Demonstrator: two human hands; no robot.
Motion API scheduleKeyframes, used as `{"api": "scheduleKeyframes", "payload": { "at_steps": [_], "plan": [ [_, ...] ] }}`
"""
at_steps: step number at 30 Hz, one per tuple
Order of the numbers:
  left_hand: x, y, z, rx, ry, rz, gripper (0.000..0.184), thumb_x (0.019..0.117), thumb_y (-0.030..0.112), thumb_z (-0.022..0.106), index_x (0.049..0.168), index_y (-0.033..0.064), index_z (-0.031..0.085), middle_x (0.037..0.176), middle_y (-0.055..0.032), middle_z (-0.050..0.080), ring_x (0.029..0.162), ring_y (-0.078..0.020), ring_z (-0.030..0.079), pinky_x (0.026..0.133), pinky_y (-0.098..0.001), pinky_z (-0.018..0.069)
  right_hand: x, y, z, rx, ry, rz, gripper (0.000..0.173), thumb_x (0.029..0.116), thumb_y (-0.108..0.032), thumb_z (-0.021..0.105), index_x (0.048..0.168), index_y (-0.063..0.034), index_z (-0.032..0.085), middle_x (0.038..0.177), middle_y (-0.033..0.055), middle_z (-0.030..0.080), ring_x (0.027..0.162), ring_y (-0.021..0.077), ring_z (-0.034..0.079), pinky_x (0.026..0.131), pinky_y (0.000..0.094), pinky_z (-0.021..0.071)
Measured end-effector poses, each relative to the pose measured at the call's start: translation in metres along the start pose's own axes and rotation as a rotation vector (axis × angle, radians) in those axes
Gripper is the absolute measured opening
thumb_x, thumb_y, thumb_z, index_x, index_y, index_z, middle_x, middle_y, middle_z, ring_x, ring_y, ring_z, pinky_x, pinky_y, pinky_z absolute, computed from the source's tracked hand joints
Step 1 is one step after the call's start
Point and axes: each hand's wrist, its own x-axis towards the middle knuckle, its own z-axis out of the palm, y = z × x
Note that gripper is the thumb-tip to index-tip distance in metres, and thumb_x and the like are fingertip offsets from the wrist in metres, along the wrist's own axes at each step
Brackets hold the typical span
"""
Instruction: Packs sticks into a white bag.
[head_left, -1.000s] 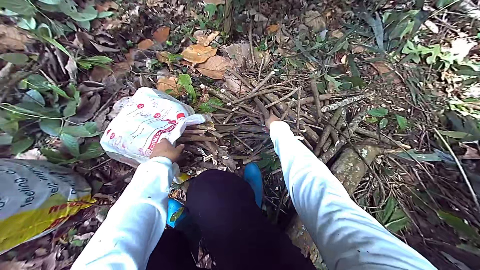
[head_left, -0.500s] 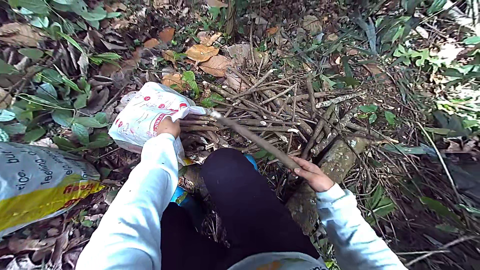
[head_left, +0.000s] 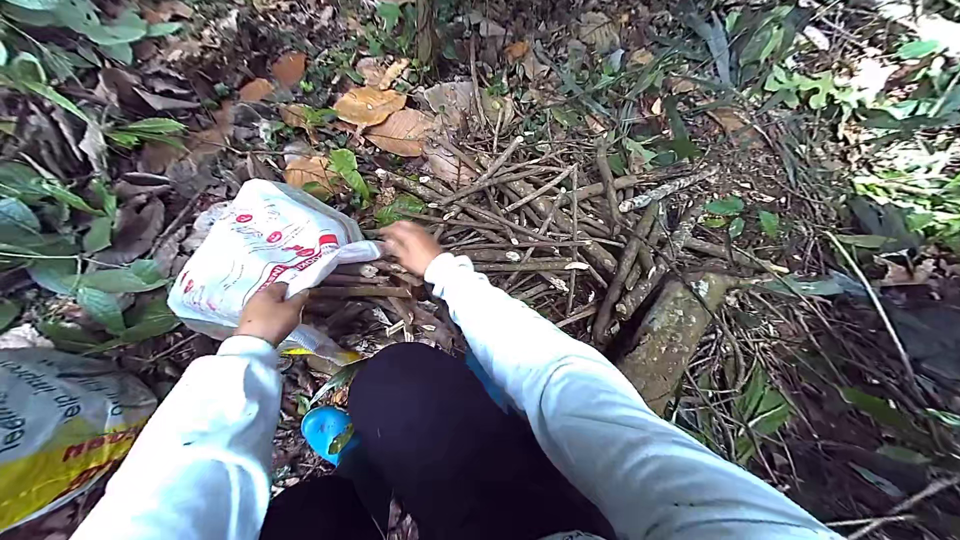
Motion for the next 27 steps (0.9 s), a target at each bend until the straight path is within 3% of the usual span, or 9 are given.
{"api": "scheduleKeyframes", "payload": {
  "at_steps": [2, 4, 6, 8, 11, 14, 18, 23, 27],
  "plan": [
    [0.002, -0.002, 0.000, -0.005, -0.019, -0.019, 0.038, 0.1097, 0.024, 0.053, 0.113, -0.0127, 0.063, 0.111, -0.0371, 0.064, 0.111, -0.0516, 0.061, 0.098, -0.0704, 0.0413, 0.005, 0.026, -0.022, 0.024, 0.132, 0.201, 0.034, 0.1068, -0.009, 0.049, 0.136, 0.0005, 0.064, 0.142, 0.0236, 0.060, 0.133, 0.0380, 0.058, 0.114, 0.0531, 0.0451],
    [0.006, -0.004, 0.003, 0.007, -0.033, -0.024, 0.040, 0.1096, 0.026, 0.054, 0.114, -0.0119, 0.064, 0.112, -0.0372, 0.064, 0.112, -0.0527, 0.062, 0.098, -0.0717, 0.0415, 0.002, 0.077, -0.030, -0.073, 0.138, 0.459, 0.040, 0.1039, -0.009, 0.053, 0.143, -0.0019, 0.058, 0.147, 0.0241, 0.055, 0.137, 0.0407, 0.054, 0.115, 0.0576, 0.0422],
    [0.009, -0.002, 0.009, 0.034, -0.033, -0.031, 0.040, 0.1094, 0.028, 0.054, 0.115, -0.0107, 0.063, 0.110, -0.0367, 0.065, 0.110, -0.0534, 0.062, 0.096, -0.0723, 0.0431, -0.018, 0.133, -0.028, -0.243, -0.050, 0.678, 0.066, 0.0993, -0.019, 0.064, 0.159, -0.0078, 0.038, 0.158, 0.0239, 0.044, 0.146, 0.0428, 0.043, 0.119, 0.0622, 0.0348],
    [0.010, 0.003, 0.014, 0.066, -0.026, -0.057, 0.041, 0.1090, 0.030, 0.054, 0.118, -0.0099, 0.063, 0.112, -0.0372, 0.065, 0.113, -0.0550, 0.062, 0.097, -0.0731, 0.0431, -0.053, 0.167, -0.016, -0.385, -0.214, 0.769, 0.081, 0.0969, -0.031, 0.071, 0.162, -0.0045, 0.030, 0.155, 0.0301, 0.044, 0.145, 0.0490, 0.040, 0.118, 0.0682, 0.0295],
    [0.010, 0.013, 0.016, 0.115, -0.021, -0.088, 0.047, 0.1077, 0.034, 0.056, 0.124, -0.0098, 0.060, 0.118, -0.0378, 0.064, 0.118, -0.0552, 0.060, 0.100, -0.0728, 0.0431, -0.095, 0.146, -0.003, -0.506, -0.417, 0.842, 0.065, 0.1010, -0.031, 0.064, 0.155, -0.0021, 0.041, 0.148, 0.0305, 0.052, 0.142, 0.0496, 0.044, 0.115, 0.0694, 0.0326],
    [0.012, 0.013, 0.022, 0.032, 0.000, -0.089, 0.050, 0.1068, 0.035, 0.058, 0.131, -0.0085, 0.058, 0.124, -0.0370, 0.063, 0.122, -0.0535, 0.059, 0.104, -0.0713, 0.0412, -0.130, 0.118, -0.005, -0.399, -0.468, 0.887, 0.062, 0.1064, -0.032, 0.054, 0.157, -0.0010, 0.035, 0.150, 0.0271, 0.051, 0.140, 0.0431, 0.050, 0.115, 0.0614, 0.0396],
    [0.017, 0.005, 0.028, -0.060, -0.022, -0.082, 0.059, 0.1080, 0.042, 0.054, 0.135, -0.0106, 0.055, 0.131, -0.0393, 0.059, 0.128, -0.0542, 0.055, 0.108, -0.0707, 0.0382, -0.217, 0.112, -0.052, -0.149, -0.276, 0.892, 0.058, 0.1046, -0.033, 0.061, 0.150, -0.0003, 0.046, 0.140, 0.0300, 0.059, 0.133, 0.0458, 0.056, 0.113, 0.0641, 0.0402],
    [0.013, 0.005, 0.019, -0.139, 0.106, 0.010, 0.048, 0.1111, 0.031, 0.049, 0.134, -0.0104, 0.058, 0.130, -0.0391, 0.060, 0.128, -0.0550, 0.055, 0.108, -0.0727, 0.0361, -0.328, 0.077, -0.126, -0.167, -0.147, 0.777, 0.047, 0.1058, -0.029, 0.060, 0.143, 0.0003, 0.056, 0.126, 0.0321, 0.066, 0.120, 0.0494, 0.063, 0.105, 0.0675, 0.0436],
    [0.009, 0.006, 0.019, -0.201, 0.196, 0.049, 0.041, 0.1112, 0.026, 0.050, 0.125, -0.0104, 0.062, 0.122, -0.0383, 0.063, 0.123, -0.0543, 0.058, 0.104, -0.0724, 0.0382, -0.370, 0.053, -0.147, -0.172, 0.041, 0.683, 0.042, 0.1028, -0.023, 0.064, 0.138, -0.0007, 0.063, 0.117, 0.0311, 0.070, 0.109, 0.0512, 0.068, 0.097, 0.0720, 0.0462]
  ]
}}
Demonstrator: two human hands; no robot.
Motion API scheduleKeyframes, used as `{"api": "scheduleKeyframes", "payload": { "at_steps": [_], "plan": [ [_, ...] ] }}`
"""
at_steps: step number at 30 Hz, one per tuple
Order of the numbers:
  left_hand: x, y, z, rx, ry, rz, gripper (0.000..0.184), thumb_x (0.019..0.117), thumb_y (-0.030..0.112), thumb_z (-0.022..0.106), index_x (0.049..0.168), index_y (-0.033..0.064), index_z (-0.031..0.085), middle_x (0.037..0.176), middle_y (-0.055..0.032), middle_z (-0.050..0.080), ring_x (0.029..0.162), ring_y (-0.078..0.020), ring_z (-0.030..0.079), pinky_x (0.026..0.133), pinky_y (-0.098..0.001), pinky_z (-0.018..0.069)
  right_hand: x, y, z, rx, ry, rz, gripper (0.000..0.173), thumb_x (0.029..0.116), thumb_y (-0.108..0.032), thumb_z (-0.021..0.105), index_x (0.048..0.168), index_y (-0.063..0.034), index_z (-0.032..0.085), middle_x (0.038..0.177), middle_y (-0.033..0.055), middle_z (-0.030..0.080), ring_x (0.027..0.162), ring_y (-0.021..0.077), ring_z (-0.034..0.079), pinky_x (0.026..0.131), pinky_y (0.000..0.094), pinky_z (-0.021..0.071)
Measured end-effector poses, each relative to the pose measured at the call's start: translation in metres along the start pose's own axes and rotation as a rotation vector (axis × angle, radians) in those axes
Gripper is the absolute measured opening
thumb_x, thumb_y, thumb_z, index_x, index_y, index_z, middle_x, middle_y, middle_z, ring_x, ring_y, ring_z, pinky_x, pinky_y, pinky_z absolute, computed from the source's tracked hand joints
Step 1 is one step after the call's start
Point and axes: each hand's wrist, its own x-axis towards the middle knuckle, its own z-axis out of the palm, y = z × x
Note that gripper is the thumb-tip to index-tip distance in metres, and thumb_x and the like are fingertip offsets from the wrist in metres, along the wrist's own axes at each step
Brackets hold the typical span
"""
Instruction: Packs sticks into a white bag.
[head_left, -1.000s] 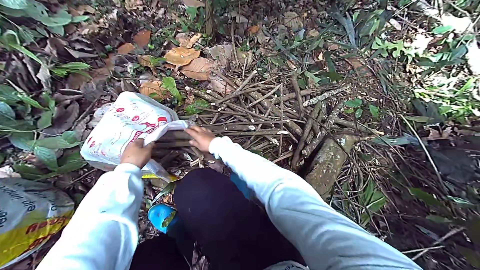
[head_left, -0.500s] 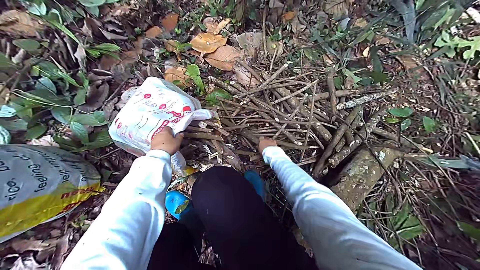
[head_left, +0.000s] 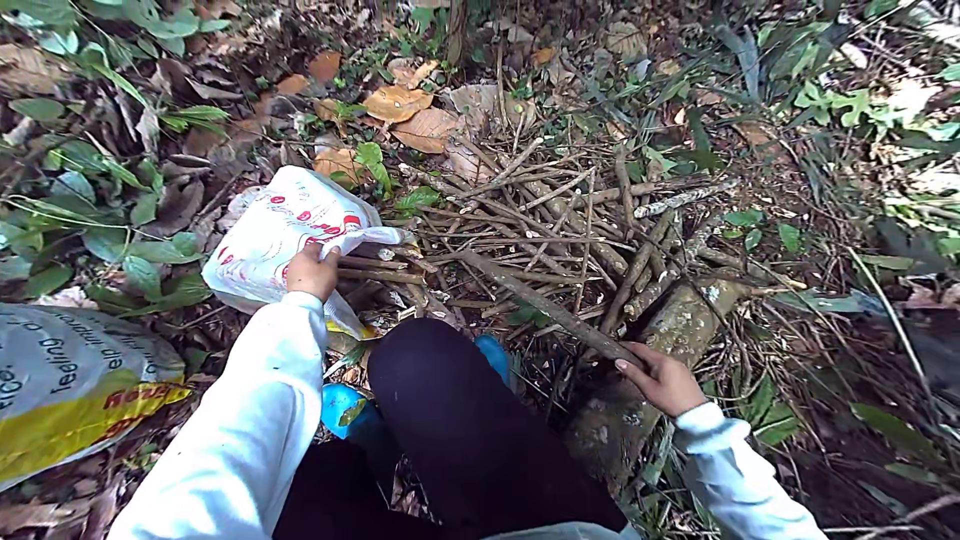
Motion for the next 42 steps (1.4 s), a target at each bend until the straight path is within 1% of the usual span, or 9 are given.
{"api": "scheduleKeyframes", "payload": {
  "at_steps": [6, 11, 17, 20, 24, 28, 32, 38, 42],
  "plan": [
    [0.003, -0.001, 0.006, -0.026, 0.022, 0.013, 0.039, 0.1101, 0.024, 0.052, 0.121, -0.0116, 0.063, 0.119, -0.0387, 0.063, 0.120, -0.0545, 0.059, 0.103, -0.0735, 0.0376, 0.007, -0.050, 0.000, 0.091, -0.036, -0.274, 0.046, 0.0993, -0.027, 0.062, 0.133, 0.0037, 0.065, 0.118, 0.0281, 0.071, 0.109, 0.0439, 0.070, 0.097, 0.0651, 0.0512],
    [0.001, -0.002, 0.004, 0.010, 0.007, 0.017, 0.039, 0.1100, 0.025, 0.053, 0.120, -0.0111, 0.064, 0.117, -0.0386, 0.064, 0.118, -0.0550, 0.060, 0.101, -0.0741, 0.0382, 0.092, -0.192, 0.079, 0.026, -0.374, -0.300, 0.045, 0.1055, -0.032, 0.057, 0.140, -0.0033, 0.059, 0.129, 0.0257, 0.067, 0.124, 0.0424, 0.063, 0.107, 0.0642, 0.0450],
    [-0.001, -0.001, -0.010, 0.145, -0.125, 0.019, 0.038, 0.1088, 0.025, 0.056, 0.120, -0.0113, 0.063, 0.111, -0.0388, 0.064, 0.110, -0.0546, 0.062, 0.096, -0.0740, 0.0415, 0.199, -0.300, 0.151, 0.209, -0.232, -0.710, 0.054, 0.0977, -0.013, 0.070, 0.148, -0.0028, 0.054, 0.150, 0.0232, 0.052, 0.140, 0.0396, 0.050, 0.116, 0.0589, 0.0395],
    [-0.001, -0.002, -0.015, 0.187, -0.193, -0.009, 0.036, 0.1081, 0.022, 0.057, 0.122, -0.0109, 0.061, 0.112, -0.0372, 0.065, 0.108, -0.0529, 0.062, 0.096, -0.0715, 0.0425, 0.234, -0.277, 0.121, 0.301, 0.064, -0.537, 0.038, 0.0991, -0.012, 0.065, 0.134, 0.0016, 0.065, 0.140, 0.0242, 0.061, 0.135, 0.0392, 0.055, 0.116, 0.0549, 0.0419],
    [0.000, -0.001, -0.008, 0.236, -0.213, -0.036, 0.037, 0.1085, 0.024, 0.057, 0.126, -0.0090, 0.060, 0.114, -0.0385, 0.064, 0.112, -0.0557, 0.061, 0.097, -0.0746, 0.0406, 0.272, -0.166, 0.104, 0.267, 0.215, 0.173, 0.047, 0.0963, -0.023, 0.067, 0.141, -0.0075, 0.062, 0.147, 0.0262, 0.053, 0.139, 0.0436, 0.049, 0.112, 0.0616, 0.0417],
    [0.002, 0.000, 0.000, 0.229, -0.201, -0.066, 0.038, 0.1084, 0.025, 0.057, 0.127, -0.0080, 0.059, 0.114, -0.0375, 0.064, 0.110, -0.0550, 0.062, 0.095, -0.0734, 0.0424, 0.272, -0.050, 0.133, -0.293, -0.119, 0.215, 0.093, 0.0840, -0.051, 0.081, 0.161, -0.0239, 0.036, 0.166, 0.0275, 0.024, 0.144, 0.0532, 0.036, 0.111, 0.0723, 0.0343],
    [0.004, -0.004, 0.002, 0.208, -0.210, -0.061, 0.037, 0.1081, 0.023, 0.057, 0.127, -0.0085, 0.059, 0.113, -0.0377, 0.064, 0.111, -0.0551, 0.062, 0.096, -0.0740, 0.0423, 0.233, -0.054, 0.152, -0.443, -0.398, 0.234, 0.085, 0.1007, -0.022, 0.064, 0.168, -0.0230, 0.011, 0.159, 0.0335, 0.035, 0.137, 0.0536, 0.047, 0.109, 0.0705, 0.0392],
    [0.003, -0.005, -0.002, 0.229, -0.212, -0.024, 0.037, 0.1080, 0.022, 0.058, 0.124, -0.0108, 0.059, 0.113, -0.0400, 0.063, 0.111, -0.0564, 0.061, 0.096, -0.0752, 0.0409, 0.138, -0.059, 0.151, 0.106, -0.493, 0.248, 0.050, 0.1075, -0.028, 0.056, 0.146, 0.0037, 0.049, 0.139, 0.0296, 0.058, 0.133, 0.0414, 0.056, 0.114, 0.0564, 0.0398],
    [0.002, -0.007, -0.001, 0.230, -0.199, -0.010, 0.039, 0.1080, 0.023, 0.058, 0.126, -0.0115, 0.058, 0.116, -0.0412, 0.062, 0.115, -0.0591, 0.059, 0.097, -0.0771, 0.0385, 0.093, -0.023, 0.132, 0.493, -0.105, 0.196, 0.035, 0.1016, -0.015, 0.063, 0.124, 0.0116, 0.058, 0.104, 0.0240, 0.065, 0.092, 0.0281, 0.062, 0.088, 0.0453, 0.0498]
  ]
}}
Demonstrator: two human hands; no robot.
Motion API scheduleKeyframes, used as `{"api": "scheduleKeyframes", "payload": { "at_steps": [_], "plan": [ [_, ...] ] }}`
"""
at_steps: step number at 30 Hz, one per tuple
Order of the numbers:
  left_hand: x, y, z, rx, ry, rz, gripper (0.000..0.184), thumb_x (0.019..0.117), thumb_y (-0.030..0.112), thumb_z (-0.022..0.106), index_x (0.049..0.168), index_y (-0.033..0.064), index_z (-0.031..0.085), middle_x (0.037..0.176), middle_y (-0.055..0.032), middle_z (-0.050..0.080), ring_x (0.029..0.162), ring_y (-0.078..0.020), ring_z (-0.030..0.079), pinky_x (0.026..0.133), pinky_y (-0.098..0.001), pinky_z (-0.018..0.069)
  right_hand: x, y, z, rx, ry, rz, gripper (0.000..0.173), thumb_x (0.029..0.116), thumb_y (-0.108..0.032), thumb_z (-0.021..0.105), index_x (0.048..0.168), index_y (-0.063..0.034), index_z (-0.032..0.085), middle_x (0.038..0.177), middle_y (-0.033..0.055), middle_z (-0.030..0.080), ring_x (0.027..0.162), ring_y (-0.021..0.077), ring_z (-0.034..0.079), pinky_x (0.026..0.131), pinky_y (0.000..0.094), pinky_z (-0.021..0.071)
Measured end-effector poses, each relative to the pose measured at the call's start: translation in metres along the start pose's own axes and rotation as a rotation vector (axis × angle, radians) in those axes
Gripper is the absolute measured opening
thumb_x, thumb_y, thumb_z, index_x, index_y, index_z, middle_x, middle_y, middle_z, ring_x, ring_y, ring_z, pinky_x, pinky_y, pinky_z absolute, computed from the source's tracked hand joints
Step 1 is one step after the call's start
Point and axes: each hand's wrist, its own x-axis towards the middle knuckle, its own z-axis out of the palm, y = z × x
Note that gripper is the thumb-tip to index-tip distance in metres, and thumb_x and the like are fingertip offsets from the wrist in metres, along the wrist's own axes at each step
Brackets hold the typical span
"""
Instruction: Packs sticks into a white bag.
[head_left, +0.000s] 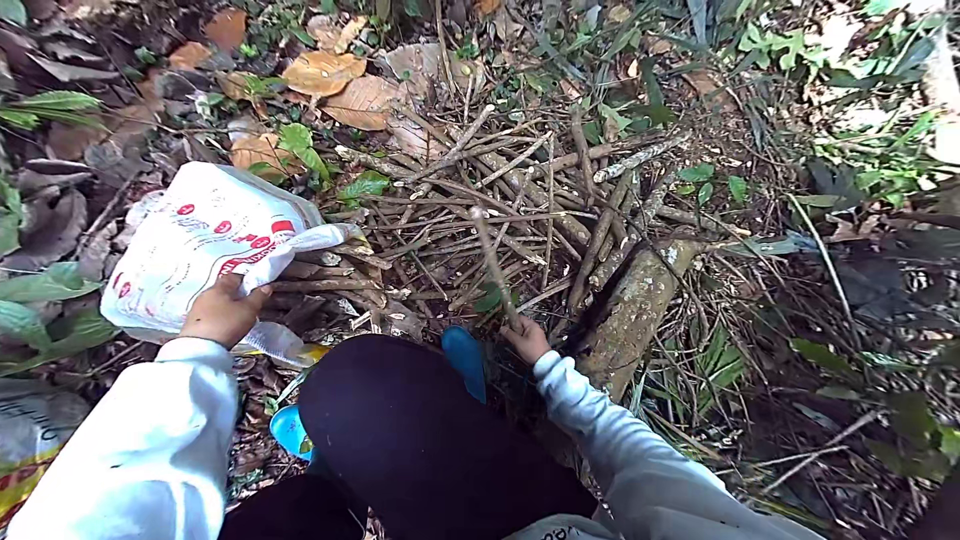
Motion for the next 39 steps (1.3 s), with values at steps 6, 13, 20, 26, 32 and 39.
{"api": "scheduleKeyframes", "payload": {
  "at_steps": [6, 13, 20, 26, 32, 39],
  "plan": [
    [-0.005, 0.007, -0.002, 0.030, 0.003, -0.035, 0.037, 0.1080, 0.021, 0.057, 0.126, -0.0119, 0.058, 0.116, -0.0418, 0.062, 0.116, -0.0594, 0.058, 0.098, -0.0766, 0.0381, 0.100, -0.044, -0.002, 0.252, 0.339, 0.140, 0.040, 0.1023, -0.016, 0.065, 0.136, 0.0042, 0.058, 0.126, 0.0287, 0.065, 0.114, 0.0384, 0.065, 0.101, 0.0528, 0.0506],
    [-0.005, 0.015, -0.004, 0.056, -0.041, -0.066, 0.037, 0.1085, 0.022, 0.057, 0.127, -0.0103, 0.058, 0.117, -0.0394, 0.063, 0.115, -0.0554, 0.060, 0.098, -0.0736, 0.0399, 0.183, -0.082, 0.049, 0.337, 0.311, 0.347, 0.055, 0.1004, -0.024, 0.070, 0.144, 0.0048, 0.052, 0.146, 0.0291, 0.053, 0.140, 0.0387, 0.049, 0.117, 0.0535, 0.0375],
    [-0.001, 0.017, 0.002, -0.003, 0.051, -0.092, 0.038, 0.1078, 0.023, 0.058, 0.120, -0.0121, 0.061, 0.116, -0.0410, 0.062, 0.117, -0.0593, 0.058, 0.099, -0.0768, 0.0379, 0.077, -0.062, 0.039, 0.264, 0.082, 0.058, 0.088, 0.0981, -0.002, 0.063, 0.164, -0.0087, 0.005, 0.127, 0.0299, 0.060, 0.091, 0.0344, 0.069, 0.079, 0.0480, 0.0594],
    [-0.002, 0.017, 0.000, -0.201, 0.159, -0.036, 0.033, 0.1075, 0.017, 0.057, 0.122, -0.0127, 0.061, 0.116, -0.0389, 0.062, 0.115, -0.0540, 0.059, 0.099, -0.0728, 0.0395, -0.037, -0.035, -0.023, -0.236, -0.223, -0.319, 0.086, 0.0960, -0.009, 0.066, 0.163, 0.0029, 0.014, 0.149, 0.0328, 0.050, 0.128, 0.0412, 0.060, 0.110, 0.0513, 0.0470],
    [0.002, 0.012, -0.001, -0.349, 0.222, 0.014, 0.027, 0.1054, 0.012, 0.059, 0.116, -0.0121, 0.063, 0.111, -0.0341, 0.065, 0.106, -0.0453, 0.063, 0.095, -0.0663, 0.0441, -0.054, -0.108, -0.022, -0.685, -0.496, -0.403, 0.080, 0.1015, -0.015, 0.064, 0.166, -0.0119, 0.017, 0.149, 0.0303, 0.049, 0.126, 0.0466, 0.060, 0.106, 0.0601, 0.0476],
    [0.003, 0.011, -0.005, -0.254, 0.179, 0.035, 0.027, 0.1047, 0.015, 0.062, 0.114, -0.0102, 0.064, 0.107, -0.0327, 0.066, 0.103, -0.0456, 0.064, 0.094, -0.0674, 0.0443, 0.005, -0.213, 0.085, -0.851, -0.563, -0.505, 0.071, 0.1067, -0.019, 0.055, 0.167, -0.0239, 0.019, 0.146, 0.0300, 0.052, 0.123, 0.0488, 0.061, 0.101, 0.0661, 0.0477]
  ]
}}
